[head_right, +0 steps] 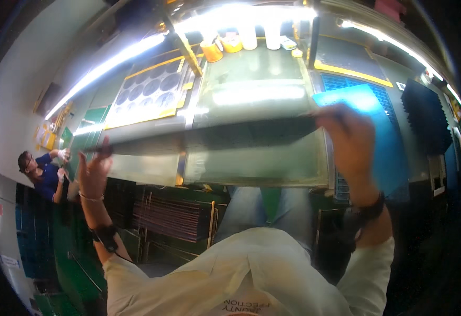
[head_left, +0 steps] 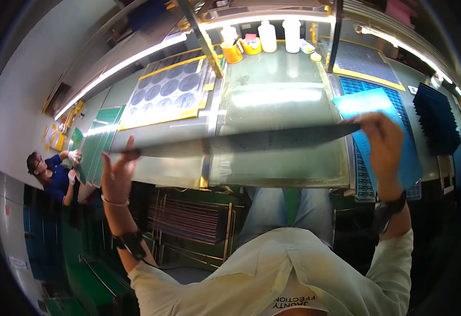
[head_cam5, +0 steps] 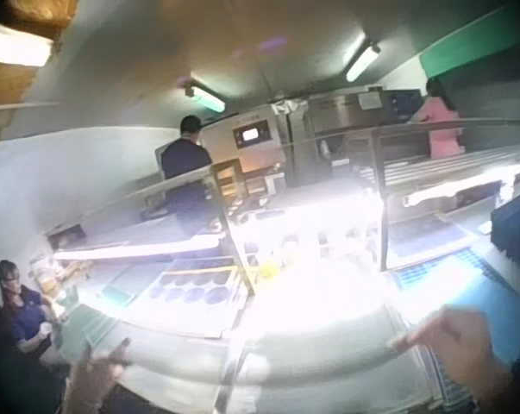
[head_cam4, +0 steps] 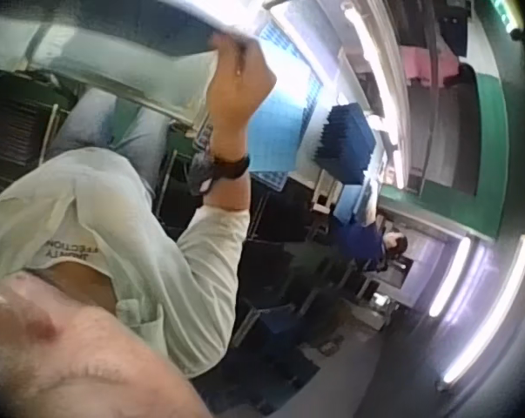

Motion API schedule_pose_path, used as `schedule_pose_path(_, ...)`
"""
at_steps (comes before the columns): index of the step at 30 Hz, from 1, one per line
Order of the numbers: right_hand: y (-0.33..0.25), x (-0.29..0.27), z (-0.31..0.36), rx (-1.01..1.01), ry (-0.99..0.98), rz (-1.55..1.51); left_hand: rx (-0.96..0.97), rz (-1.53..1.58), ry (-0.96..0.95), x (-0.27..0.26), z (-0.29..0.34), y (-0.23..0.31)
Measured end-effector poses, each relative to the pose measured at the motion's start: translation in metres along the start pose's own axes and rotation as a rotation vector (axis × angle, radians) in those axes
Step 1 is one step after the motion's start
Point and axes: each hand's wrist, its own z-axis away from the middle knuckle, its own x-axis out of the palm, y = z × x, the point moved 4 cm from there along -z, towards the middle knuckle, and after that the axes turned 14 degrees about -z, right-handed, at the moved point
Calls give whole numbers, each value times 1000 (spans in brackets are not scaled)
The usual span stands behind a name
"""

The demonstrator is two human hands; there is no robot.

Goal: Sorting and organizing various industrial sheets on a metal fabrication floor workstation.

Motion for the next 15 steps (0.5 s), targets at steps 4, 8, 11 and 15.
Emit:
schedule_pose_path(4,38,-9,-66,117,154,-265,104,-824,-63,9,-82,0)
schedule_pose_path(8,196,-17,-60,506,133,-350,-306,-682,-86,54,-153,-88)
schedule_pose_path(11,201,-6,-37,477,130,-323,-389,-538,-31,43,-183,-171)
schedule_pose_path(15,209,-87,44,478,159,492,-383,-621,-140,86,-207,-231)
